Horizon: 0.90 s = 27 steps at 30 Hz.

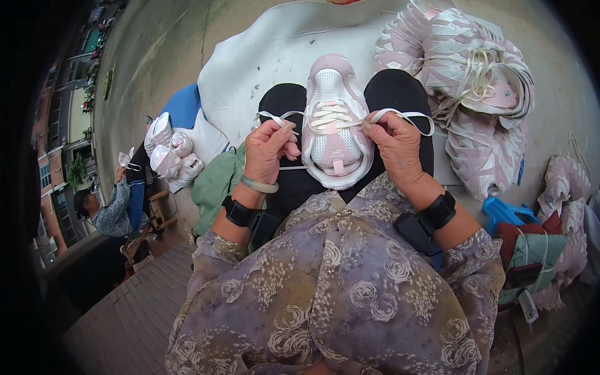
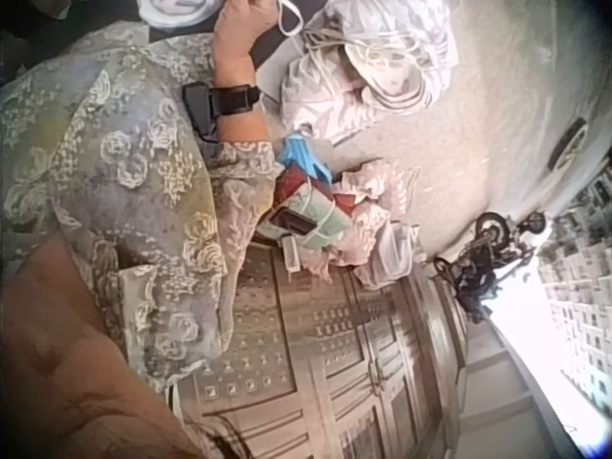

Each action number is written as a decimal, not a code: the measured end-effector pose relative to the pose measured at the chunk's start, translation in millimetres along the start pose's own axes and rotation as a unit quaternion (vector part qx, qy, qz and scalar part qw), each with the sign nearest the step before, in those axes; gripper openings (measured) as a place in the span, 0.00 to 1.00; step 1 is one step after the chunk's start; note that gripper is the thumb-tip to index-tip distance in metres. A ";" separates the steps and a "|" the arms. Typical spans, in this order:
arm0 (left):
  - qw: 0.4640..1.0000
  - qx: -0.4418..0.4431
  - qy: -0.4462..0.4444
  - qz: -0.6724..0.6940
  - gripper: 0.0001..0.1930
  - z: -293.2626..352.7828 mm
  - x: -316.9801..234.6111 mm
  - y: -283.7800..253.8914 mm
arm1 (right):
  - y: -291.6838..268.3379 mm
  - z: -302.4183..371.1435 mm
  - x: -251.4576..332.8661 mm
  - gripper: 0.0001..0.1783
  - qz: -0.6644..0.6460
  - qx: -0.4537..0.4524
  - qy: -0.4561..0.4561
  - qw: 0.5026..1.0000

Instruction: The recorder is threading and lacing white and pink athletic shoes while sitting on the floor.

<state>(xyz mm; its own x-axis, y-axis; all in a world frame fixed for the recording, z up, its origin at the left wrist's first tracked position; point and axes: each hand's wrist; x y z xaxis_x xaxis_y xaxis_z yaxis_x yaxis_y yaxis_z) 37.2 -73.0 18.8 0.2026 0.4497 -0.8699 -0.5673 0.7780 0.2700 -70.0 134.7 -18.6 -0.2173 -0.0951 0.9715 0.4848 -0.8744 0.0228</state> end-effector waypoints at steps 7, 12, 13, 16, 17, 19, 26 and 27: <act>0.996 0.050 -0.049 0.062 0.09 2.1 -2.7 -2.2 | 3.0 -1.7 3.8 0.03 0.109 0.004 -0.055 0.992; 0.995 0.058 -0.061 0.062 0.08 -1.0 2.9 -3.2 | 4.1 -6.3 12.6 0.03 0.335 0.012 -0.260 0.906; 0.997 0.050 -0.057 0.023 0.08 -2.4 3.2 -3.6 | 2.0 -6.9 11.8 0.03 0.331 0.008 -0.253 0.909; 0.999 0.024 -0.034 -0.033 0.07 -3.0 6.2 -0.2 | -3.9 -5.0 5.7 0.04 0.291 0.022 -0.177 0.940; 0.999 0.026 -0.022 -0.043 0.07 -2.7 7.1 0.3 | -4.5 -2.3 4.9 0.05 0.277 0.017 -0.161 0.947; 0.998 0.027 -0.009 -0.052 0.07 -1.8 8.7 1.0 | -3.9 2.1 5.3 0.05 0.267 0.016 -0.153 0.951; 0.996 0.008 0.057 -0.073 0.08 -1.2 14.3 5.7 | -5.4 3.8 3.9 0.06 0.275 0.021 -0.153 0.949; 0.995 0.012 0.061 -0.079 0.07 -1.1 13.6 6.1 | -5.2 3.6 3.8 0.06 0.271 0.019 -0.150 0.951</act>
Point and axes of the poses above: each hand's wrist, its own z-axis away from the middle knuckle, its own y-axis out of the palm, x = y × z, and after that the axes turned 12 degrees about z, right-handed
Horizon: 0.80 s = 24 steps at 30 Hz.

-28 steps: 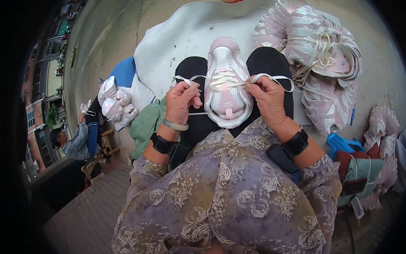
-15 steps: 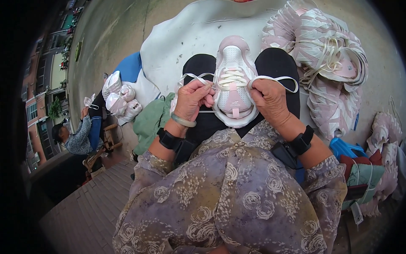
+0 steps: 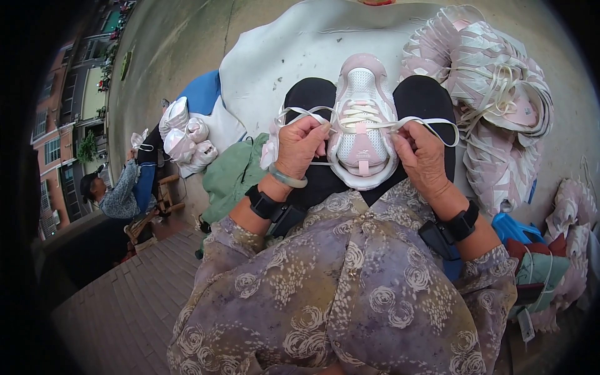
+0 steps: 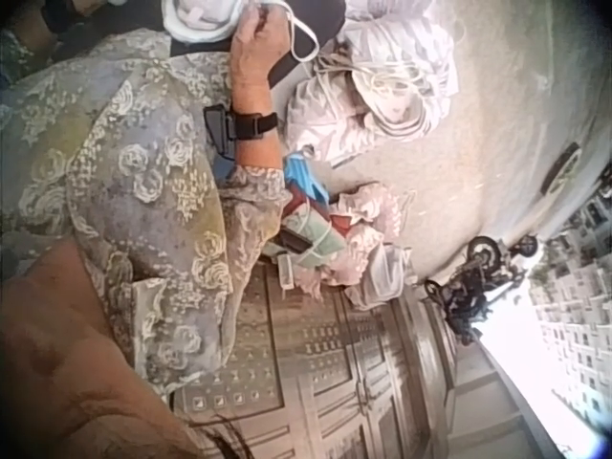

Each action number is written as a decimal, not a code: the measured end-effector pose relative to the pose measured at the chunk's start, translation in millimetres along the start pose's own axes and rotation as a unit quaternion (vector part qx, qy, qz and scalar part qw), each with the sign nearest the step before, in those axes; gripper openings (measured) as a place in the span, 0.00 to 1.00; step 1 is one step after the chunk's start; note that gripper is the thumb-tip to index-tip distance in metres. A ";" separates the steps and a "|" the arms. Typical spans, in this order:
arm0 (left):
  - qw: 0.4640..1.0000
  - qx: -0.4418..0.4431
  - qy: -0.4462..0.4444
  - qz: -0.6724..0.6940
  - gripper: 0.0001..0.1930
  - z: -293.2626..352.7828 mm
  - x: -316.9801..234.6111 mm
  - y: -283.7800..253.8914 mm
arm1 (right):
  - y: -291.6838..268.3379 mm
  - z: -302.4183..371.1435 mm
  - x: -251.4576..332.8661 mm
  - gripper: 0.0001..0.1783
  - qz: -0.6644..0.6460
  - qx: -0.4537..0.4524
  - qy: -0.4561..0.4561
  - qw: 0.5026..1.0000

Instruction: The recorder is threading and lacing white and pink athletic shoes while sitting on the floor.

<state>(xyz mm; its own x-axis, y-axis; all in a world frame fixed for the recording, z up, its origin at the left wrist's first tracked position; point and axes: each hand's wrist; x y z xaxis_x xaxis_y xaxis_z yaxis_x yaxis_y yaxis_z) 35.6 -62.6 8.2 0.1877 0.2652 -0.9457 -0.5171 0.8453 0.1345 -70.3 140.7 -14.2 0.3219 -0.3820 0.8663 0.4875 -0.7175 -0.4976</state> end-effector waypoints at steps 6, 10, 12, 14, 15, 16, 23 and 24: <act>0.969 0.019 0.136 -0.204 0.05 0.1 -2.5 2.0 | -7.1 1.7 4.4 0.10 0.125 0.019 -0.075 0.989; 0.921 0.054 0.236 -0.304 0.04 -1.3 -4.8 10.8 | -7.9 3.2 8.0 0.12 0.279 0.113 -0.058 0.952; 0.913 0.056 0.253 -0.317 0.04 -4.9 -3.3 13.5 | -0.9 0.8 0.4 0.14 0.297 0.053 -0.131 0.944; 0.907 0.042 0.266 -0.325 0.05 -12.1 -0.9 10.4 | 1.3 -6.9 -0.4 0.14 0.275 0.052 -0.120 0.952; 0.906 0.038 0.267 -0.325 0.05 -15.6 0.3 8.7 | 2.5 -10.6 -0.4 0.14 0.254 0.051 -0.106 0.960; 0.919 0.031 0.246 -0.308 0.06 -18.0 0.4 8.6 | 2.3 -14.3 2.7 0.15 0.242 0.050 -0.105 0.963; 0.933 0.005 0.200 -0.300 0.12 5.5 -6.5 11.1 | -6.1 -9.0 2.2 0.15 0.234 0.087 -0.082 0.965; 0.899 0.019 0.269 -0.346 0.16 9.0 -7.4 12.5 | -7.7 -7.0 3.6 0.14 0.217 0.085 -0.063 0.970</act>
Point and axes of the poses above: each hand's wrist, its own z-axis away from the middle knuckle, its own y-axis out of the palm, x = y × z, and after that the axes turned 12 degrees about z, right-handed
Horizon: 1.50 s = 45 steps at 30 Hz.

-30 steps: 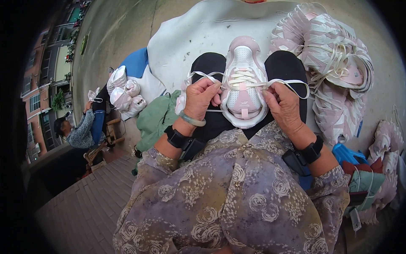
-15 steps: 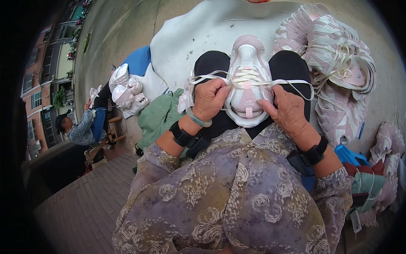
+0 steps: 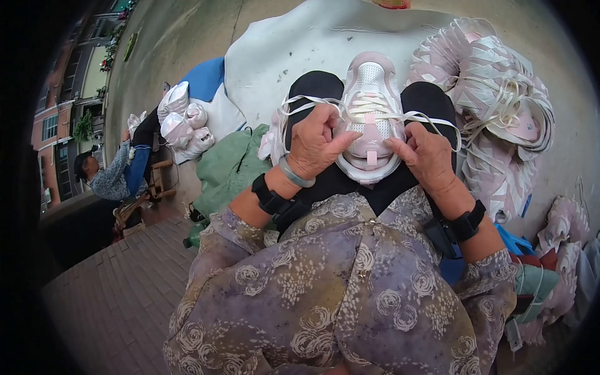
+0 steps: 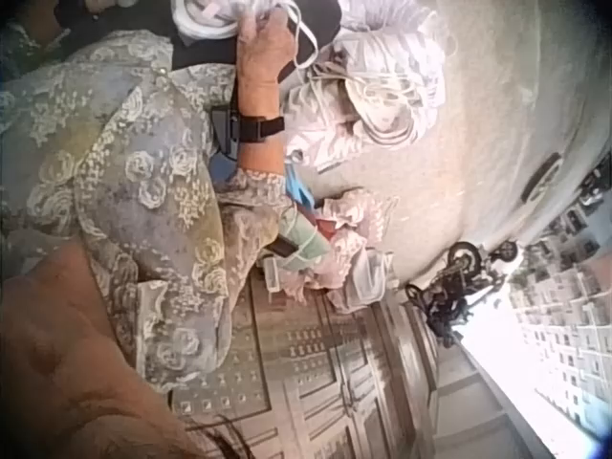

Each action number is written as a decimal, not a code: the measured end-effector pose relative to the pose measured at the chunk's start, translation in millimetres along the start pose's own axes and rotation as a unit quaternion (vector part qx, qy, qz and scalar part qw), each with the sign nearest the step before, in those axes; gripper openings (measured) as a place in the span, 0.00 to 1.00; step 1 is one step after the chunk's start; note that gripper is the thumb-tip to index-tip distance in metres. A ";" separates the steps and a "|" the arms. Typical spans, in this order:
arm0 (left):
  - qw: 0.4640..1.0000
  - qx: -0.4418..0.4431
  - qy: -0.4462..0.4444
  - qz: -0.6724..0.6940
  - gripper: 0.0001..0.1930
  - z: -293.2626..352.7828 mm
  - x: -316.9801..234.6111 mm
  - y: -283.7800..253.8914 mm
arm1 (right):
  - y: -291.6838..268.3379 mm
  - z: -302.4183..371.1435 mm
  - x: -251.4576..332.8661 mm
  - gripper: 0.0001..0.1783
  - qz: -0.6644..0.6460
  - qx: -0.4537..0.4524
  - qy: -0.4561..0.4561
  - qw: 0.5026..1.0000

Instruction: The recorder is threading and lacing white and pink athletic shoes while sitting on the floor.

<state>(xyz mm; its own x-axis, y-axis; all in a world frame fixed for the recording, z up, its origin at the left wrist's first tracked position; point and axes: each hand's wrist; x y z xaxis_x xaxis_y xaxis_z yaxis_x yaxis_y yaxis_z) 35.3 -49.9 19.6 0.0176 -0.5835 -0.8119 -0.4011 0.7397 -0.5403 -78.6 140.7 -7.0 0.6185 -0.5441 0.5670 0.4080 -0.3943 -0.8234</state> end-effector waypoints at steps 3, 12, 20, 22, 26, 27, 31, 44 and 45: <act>0.995 0.009 0.090 -0.051 0.24 -0.5 2.4 0.3 | -4.8 -7.8 10.6 0.11 -0.009 -0.086 -0.050 0.995; 0.994 0.049 0.012 -0.092 0.16 11.7 8.2 4.5 | 14.5 -26.0 55.3 0.04 0.059 -0.089 -0.177 0.978; 0.996 0.068 0.057 0.007 0.10 5.8 19.3 0.8 | 33.8 -32.1 55.5 0.05 0.075 -0.105 -0.163 0.978; 0.996 0.062 0.066 0.018 0.09 6.4 20.4 3.0 | 34.0 -34.7 54.1 0.05 0.086 -0.108 -0.167 0.976; 0.996 0.042 0.076 0.011 0.09 7.0 22.6 9.0 | 24.0 -36.6 52.5 0.04 0.176 -0.119 -0.256 0.943; 0.997 0.038 0.072 -0.006 0.08 9.1 21.6 11.1 | 18.3 -35.9 52.5 0.04 0.192 -0.123 -0.279 0.933; 0.997 0.041 0.052 -0.048 0.07 13.5 13.5 8.8 | -14.7 -4.7 39.9 0.05 0.168 -0.103 -0.267 0.943; 0.998 -0.012 0.054 -0.022 0.09 5.5 22.0 -1.1 | -55.7 117.6 -77.1 0.05 0.150 -0.067 -0.022 0.986; 0.998 -0.008 0.055 -0.024 0.09 1.7 21.0 -4.1 | -55.1 111.8 -72.9 0.05 0.170 -0.027 -0.034 0.985</act>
Point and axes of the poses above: each hand's wrist, its own z-axis away from the middle knuckle, its own y-axis out of the palm, x = y × z, and after that the axes turned 12 degrees about z, right-handed
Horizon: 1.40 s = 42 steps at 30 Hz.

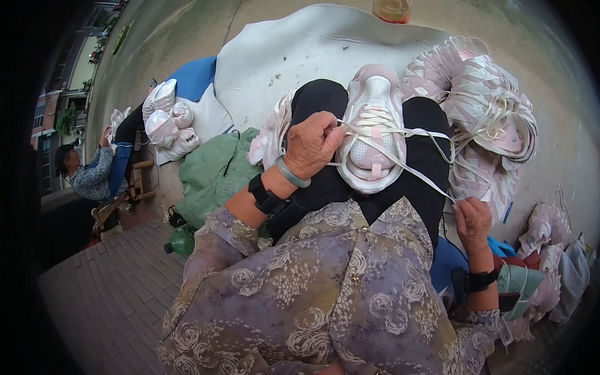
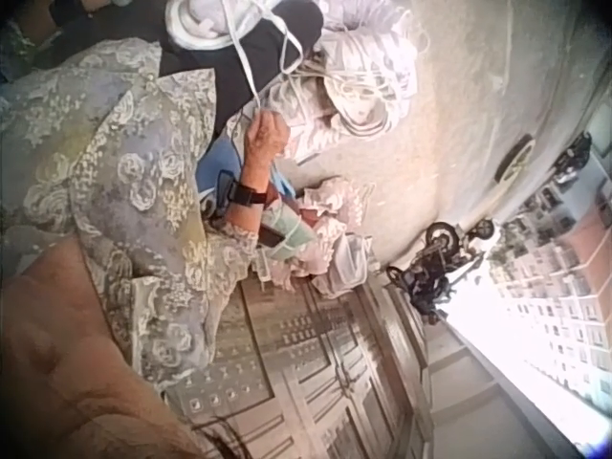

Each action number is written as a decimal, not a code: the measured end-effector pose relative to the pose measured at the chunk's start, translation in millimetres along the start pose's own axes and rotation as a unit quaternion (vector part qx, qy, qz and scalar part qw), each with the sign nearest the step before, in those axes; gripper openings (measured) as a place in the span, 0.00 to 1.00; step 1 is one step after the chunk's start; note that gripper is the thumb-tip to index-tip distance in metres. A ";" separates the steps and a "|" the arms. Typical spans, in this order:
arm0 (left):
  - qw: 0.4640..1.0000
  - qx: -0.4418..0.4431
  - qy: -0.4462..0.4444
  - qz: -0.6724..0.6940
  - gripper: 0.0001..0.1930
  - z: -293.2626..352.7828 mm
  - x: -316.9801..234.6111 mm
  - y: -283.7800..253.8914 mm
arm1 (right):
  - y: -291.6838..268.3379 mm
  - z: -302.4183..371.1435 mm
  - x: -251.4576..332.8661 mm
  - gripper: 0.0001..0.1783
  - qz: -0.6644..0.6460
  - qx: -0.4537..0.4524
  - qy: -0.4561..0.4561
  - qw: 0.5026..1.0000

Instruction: The recorder is threading and lacing white and pink athletic shoes while sitting on the floor.

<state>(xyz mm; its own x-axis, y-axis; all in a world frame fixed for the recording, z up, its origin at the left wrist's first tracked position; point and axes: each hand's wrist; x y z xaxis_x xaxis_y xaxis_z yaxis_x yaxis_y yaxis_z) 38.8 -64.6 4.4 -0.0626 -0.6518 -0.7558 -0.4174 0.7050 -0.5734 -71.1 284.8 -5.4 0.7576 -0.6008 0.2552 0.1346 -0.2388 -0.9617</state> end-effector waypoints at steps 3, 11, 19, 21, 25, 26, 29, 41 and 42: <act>0.998 -0.038 -0.047 0.000 0.05 -9.1 3.3 -5.1 | -1.7 -18.7 7.2 0.11 -0.004 0.024 -0.004 1.000; 0.947 0.091 -0.184 0.248 0.07 -16.9 16.0 -12.2 | 2.5 -76.0 53.9 0.16 -0.107 -0.050 -0.099 0.988; 0.776 0.238 -0.303 0.499 0.10 -28.5 11.9 -24.8 | 11.4 -89.1 66.9 0.14 -0.063 -0.033 -0.145 0.987; 0.811 0.245 -0.301 0.438 0.08 -32.2 6.8 -27.1 | 12.0 -87.4 66.2 0.12 -0.091 -0.040 -0.159 0.982; 0.815 0.259 -0.292 0.429 0.06 -30.1 20.0 -25.9 | -3.1 -81.1 61.4 0.11 -0.065 -0.048 -0.155 0.985; 0.823 0.247 -0.304 0.413 0.07 -29.3 19.6 -24.0 | -10.3 -78.5 59.6 0.11 -0.037 -0.052 -0.150 0.987; 0.862 0.235 -0.284 0.348 0.09 -28.0 11.3 -20.2 | -29.8 -60.7 43.6 0.10 0.015 -0.063 -0.126 0.990; 0.972 0.146 -0.105 0.149 0.06 -30.0 -15.0 0.6 | -13.6 -67.5 50.7 0.08 -0.218 -0.056 -0.036 0.974; 0.987 0.124 -0.021 0.103 0.05 -30.9 -21.0 3.6 | -8.7 -78.1 56.4 0.09 -0.239 -0.058 -0.017 0.969</act>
<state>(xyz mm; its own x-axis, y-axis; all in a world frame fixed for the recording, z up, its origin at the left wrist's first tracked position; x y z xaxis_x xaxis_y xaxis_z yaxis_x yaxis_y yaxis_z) 10.6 -57.0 28.0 -0.0828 -0.4792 -0.8738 -0.1656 0.8712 -0.4621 -79.4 193.5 25.2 0.6478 -0.3750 0.6631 0.4046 -0.5681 -0.7166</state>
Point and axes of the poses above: each hand's wrist, its own z-axis away from the middle knuckle, its own y-axis out of the palm, x = y × z, and after that the axes turned 12 degrees about z, right-handed
